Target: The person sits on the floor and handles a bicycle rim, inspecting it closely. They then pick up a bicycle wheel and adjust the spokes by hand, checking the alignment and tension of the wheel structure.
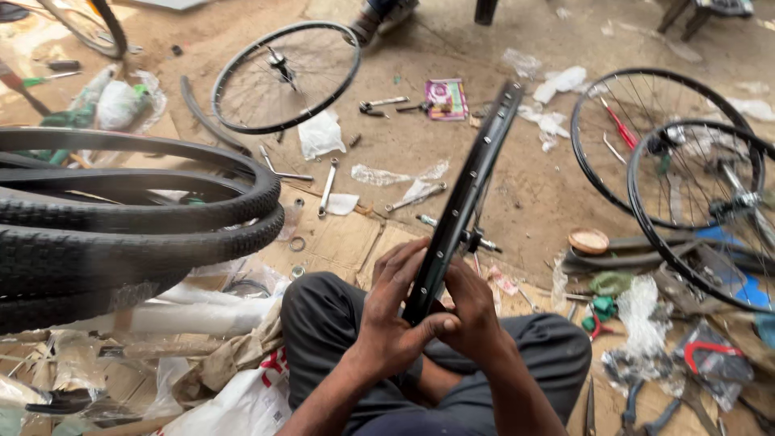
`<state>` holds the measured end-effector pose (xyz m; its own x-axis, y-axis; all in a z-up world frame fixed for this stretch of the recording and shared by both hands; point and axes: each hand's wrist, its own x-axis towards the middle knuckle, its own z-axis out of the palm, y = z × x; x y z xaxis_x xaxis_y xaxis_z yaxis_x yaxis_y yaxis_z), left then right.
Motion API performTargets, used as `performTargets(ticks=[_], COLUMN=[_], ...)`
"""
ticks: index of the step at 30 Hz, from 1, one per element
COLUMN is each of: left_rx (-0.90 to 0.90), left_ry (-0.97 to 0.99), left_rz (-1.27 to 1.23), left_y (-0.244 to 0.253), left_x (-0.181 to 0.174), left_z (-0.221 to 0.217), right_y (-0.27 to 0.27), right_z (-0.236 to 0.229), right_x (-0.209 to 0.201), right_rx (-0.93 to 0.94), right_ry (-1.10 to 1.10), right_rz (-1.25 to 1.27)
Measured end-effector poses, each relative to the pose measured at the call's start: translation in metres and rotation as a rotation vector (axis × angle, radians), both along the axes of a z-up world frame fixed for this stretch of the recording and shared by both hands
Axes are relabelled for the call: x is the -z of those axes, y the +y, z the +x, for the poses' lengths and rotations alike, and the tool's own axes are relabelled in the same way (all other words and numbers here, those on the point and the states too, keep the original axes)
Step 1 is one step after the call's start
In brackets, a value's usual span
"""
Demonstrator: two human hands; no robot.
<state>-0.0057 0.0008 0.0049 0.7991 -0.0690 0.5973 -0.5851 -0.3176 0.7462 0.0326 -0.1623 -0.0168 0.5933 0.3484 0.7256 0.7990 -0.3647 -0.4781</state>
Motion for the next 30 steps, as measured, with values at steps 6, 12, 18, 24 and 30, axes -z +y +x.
performTargets(ticks=[6,12,18,24,30], left_rx=[-0.031,-0.038,0.012,0.019,-0.093], left_ry=[-0.048,-0.052,-0.027,-0.058,-0.076], left_rz=[0.043,0.123,0.001,-0.034,0.085], left_y=[-0.004,0.0,-0.007,0.001,0.004], left_x=[-0.007,-0.018,-0.005,0.012,0.002], left_z=[0.001,0.006,0.002,-0.016,-0.011], right_y=[0.026,0.018,0.004,0.001,-0.013], right_z=[0.003,0.01,-0.005,-0.015,-0.002], right_x=[0.013,0.041,0.06,0.051,0.064], right_rx=[0.233,-0.109,-0.361,-0.005,-0.399], right_ry=[-0.174,0.127,0.46,0.174,0.575], right_rz=[0.277,0.451,0.775,0.566,0.611])
